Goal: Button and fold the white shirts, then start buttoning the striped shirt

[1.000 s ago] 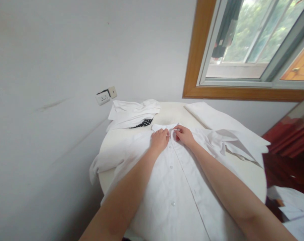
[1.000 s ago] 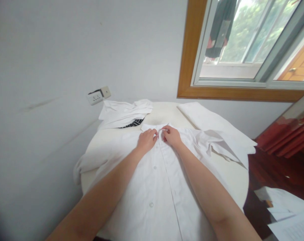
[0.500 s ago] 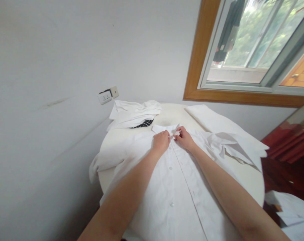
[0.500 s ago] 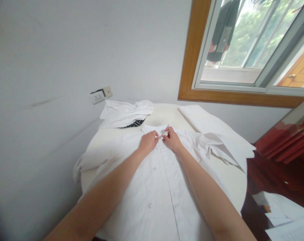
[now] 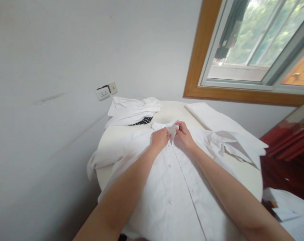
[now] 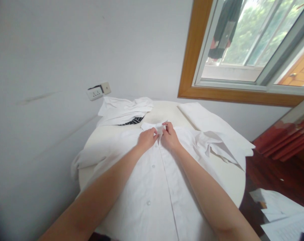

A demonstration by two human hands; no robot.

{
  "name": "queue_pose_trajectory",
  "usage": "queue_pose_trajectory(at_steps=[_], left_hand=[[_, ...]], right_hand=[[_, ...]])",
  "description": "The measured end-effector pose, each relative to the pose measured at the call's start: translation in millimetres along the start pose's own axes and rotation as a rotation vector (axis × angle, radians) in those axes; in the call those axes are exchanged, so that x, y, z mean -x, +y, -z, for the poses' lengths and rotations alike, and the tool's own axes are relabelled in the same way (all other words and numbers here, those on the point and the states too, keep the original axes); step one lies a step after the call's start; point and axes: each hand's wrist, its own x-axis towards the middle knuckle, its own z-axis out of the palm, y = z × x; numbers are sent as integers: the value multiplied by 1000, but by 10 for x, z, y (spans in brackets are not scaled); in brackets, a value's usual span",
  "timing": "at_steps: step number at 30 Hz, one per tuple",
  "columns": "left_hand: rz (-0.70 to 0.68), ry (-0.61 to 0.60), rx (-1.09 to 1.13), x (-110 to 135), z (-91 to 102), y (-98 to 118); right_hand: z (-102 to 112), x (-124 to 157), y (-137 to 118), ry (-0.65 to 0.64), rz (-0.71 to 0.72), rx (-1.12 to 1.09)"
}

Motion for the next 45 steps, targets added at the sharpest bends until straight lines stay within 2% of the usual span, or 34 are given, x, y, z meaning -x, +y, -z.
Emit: queue_pose_trajectory(at_steps=[6, 12, 15, 22, 26, 30, 37, 45], left_hand=[[21, -5, -4, 24, 29, 26], [44, 7, -1, 41, 61, 64], [43, 14, 11, 37, 48, 49], [24, 50, 64, 5, 28, 5], [39, 80, 182, -14, 26, -6], [119, 84, 315, -40, 20, -40], [120, 108, 352, -70, -20, -78], [131, 137, 387, -54, 15, -94]], right_hand=[[-125, 33, 51, -52, -73, -99], [-103, 91, -14, 152, -167, -116], [-98, 112, -37, 185, -195, -51], [-43, 95, -24, 73, -193, 60], [-17, 64, -69, 79, -136, -82], [-70, 72, -72, 26, -96, -164], [-128, 92, 29, -27, -118, -48], [-134, 86, -22, -40, -112, 166]])
